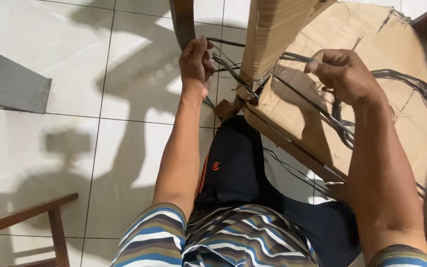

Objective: Wrapping a wooden chair with cardboard and securing it with plastic straps

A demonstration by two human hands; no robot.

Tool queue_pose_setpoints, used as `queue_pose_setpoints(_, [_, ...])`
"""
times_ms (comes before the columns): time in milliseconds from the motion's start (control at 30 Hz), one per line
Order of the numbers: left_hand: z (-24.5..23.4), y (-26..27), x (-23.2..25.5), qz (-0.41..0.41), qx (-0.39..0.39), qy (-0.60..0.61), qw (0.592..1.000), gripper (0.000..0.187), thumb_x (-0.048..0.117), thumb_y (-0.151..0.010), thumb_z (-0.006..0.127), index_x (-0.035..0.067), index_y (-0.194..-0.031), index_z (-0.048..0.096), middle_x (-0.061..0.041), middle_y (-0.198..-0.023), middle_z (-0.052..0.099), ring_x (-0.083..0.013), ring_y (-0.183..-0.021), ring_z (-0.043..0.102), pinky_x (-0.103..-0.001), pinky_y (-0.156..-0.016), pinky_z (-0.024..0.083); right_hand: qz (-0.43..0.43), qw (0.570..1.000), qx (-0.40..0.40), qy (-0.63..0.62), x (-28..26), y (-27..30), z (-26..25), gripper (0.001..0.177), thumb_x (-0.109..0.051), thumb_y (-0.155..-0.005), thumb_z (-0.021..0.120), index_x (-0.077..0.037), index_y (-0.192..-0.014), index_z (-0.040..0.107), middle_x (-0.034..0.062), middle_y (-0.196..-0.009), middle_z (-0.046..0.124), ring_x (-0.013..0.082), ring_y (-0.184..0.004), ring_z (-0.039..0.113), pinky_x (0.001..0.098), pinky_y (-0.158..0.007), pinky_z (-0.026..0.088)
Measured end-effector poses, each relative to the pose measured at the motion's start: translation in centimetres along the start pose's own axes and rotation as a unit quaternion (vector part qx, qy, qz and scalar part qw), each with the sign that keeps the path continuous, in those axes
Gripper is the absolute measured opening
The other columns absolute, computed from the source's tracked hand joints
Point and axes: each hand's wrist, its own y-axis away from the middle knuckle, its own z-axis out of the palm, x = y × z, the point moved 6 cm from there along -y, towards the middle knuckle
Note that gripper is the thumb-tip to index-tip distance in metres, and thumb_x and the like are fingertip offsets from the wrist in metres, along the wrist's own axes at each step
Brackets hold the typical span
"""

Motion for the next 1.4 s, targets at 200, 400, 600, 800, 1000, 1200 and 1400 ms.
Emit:
queue_pose_setpoints(200, [1.1, 1.0, 1.6, 0.043, -0.014, -0.121, 0.992, 0.024, 0.028, -0.094, 0.07, 0.007, -0.081, 0.069, 0.004, -0.057, 0.046, -0.0053, -0.041, 0.03, -0.023, -0.035, 0.024, -0.055, 0.982, 0.067, -0.167, -0.3, -0.3, 1.0, 0.016, -0.019, -0.11, 0.057, -0.011, -0.099, 0.066, -0.009, -0.058, 0.042, 0.0043, -0.043, 0.027, 0.023, -0.04, 0.021])
queue_pose_setpoints(400, [1.1, 0.6, 2.2, 0.123, -0.133, -0.36, 0.915, 0.011, 0.018, -0.095, 0.071, 0.013, -0.087, 0.068, 0.003, -0.072, 0.058, -0.0066, -0.059, 0.045, -0.021, -0.048, 0.037, -0.011, 0.955, 0.162, -0.246, -1.0, -0.4, 0.9, 0.018, -0.026, -0.106, 0.063, -0.016, -0.092, 0.067, -0.0099, -0.057, 0.043, 0.0029, -0.043, 0.03, 0.0222, -0.039, 0.019])
queue_pose_setpoints(600, [3.3, 1.8, 1.4, -0.02, -0.208, -0.408, 0.889, 0.023, 0.021, -0.081, 0.086, 0.007, -0.094, 0.073, -0.005, -0.084, 0.076, -0.0106, -0.068, 0.068, -0.021, -0.06, 0.053, -0.025, 0.946, 0.153, -0.284, -1.4, -0.3, 0.6, 0.017, -0.029, -0.102, 0.066, -0.018, -0.089, 0.067, -0.0107, -0.058, 0.04, 0.002, -0.044, 0.026, 0.0218, -0.039, 0.016])
queue_pose_setpoints(800, [0.3, -0.4, -0.4, 0.035, -0.184, -0.392, 0.901, 0.005, 0.014, -0.091, 0.074, 0.011, -0.094, 0.077, 0.002, -0.082, 0.074, -0.0067, -0.07, 0.057, -0.023, -0.065, 0.042, -0.023, 0.939, 0.134, -0.317, -1.0, -0.7, 1.7, 0.017, -0.027, -0.104, 0.064, -0.016, -0.092, 0.067, -0.0096, -0.057, 0.038, 0.0021, -0.044, 0.025, 0.0204, -0.041, 0.014])
queue_pose_setpoints(1000, [-2.0, 0.2, 0.5, -0.01, -0.125, -0.161, 0.979, 0.007, 0.01, -0.098, 0.062, 0.01, -0.092, 0.066, -0.002, -0.074, 0.067, -0.0108, -0.062, 0.06, -0.025, -0.061, 0.047, -0.011, 0.946, 0.103, -0.306, -0.7, -1.6, 3.9, 0.017, -0.025, -0.105, 0.062, -0.014, -0.093, 0.066, -0.0086, -0.059, 0.038, 0.0031, -0.046, 0.025, 0.0202, -0.042, 0.017])
queue_pose_setpoints(1200, [-3.9, 0.3, 2.0, -0.029, -0.06, 0.005, 0.998, 0.008, 0.015, -0.085, 0.075, 0.008, -0.086, 0.073, -0.006, -0.087, 0.076, -0.0165, -0.079, 0.069, -0.029, -0.071, 0.053, -0.001, 0.973, 0.093, -0.212, -0.6, -2.6, 4.4, 0.019, -0.022, -0.11, 0.059, -0.015, -0.094, 0.066, -0.0081, -0.063, 0.048, 0.0031, -0.045, 0.033, 0.0204, -0.042, 0.025])
queue_pose_setpoints(1400, [-2.3, 2.0, 3.9, -0.07, -0.087, 0.127, 0.986, 0.022, 0.013, -0.086, 0.074, 0.012, -0.071, 0.059, -0.002, -0.06, 0.058, -0.0234, -0.077, 0.073, -0.036, -0.085, 0.062, 0.033, 0.986, 0.126, -0.101, 0.4, -3.1, 3.8, 0.026, -0.036, -0.109, 0.062, -0.013, -0.098, 0.064, -0.0066, -0.063, 0.042, 0.0053, -0.05, 0.034, 0.023, -0.046, 0.026])
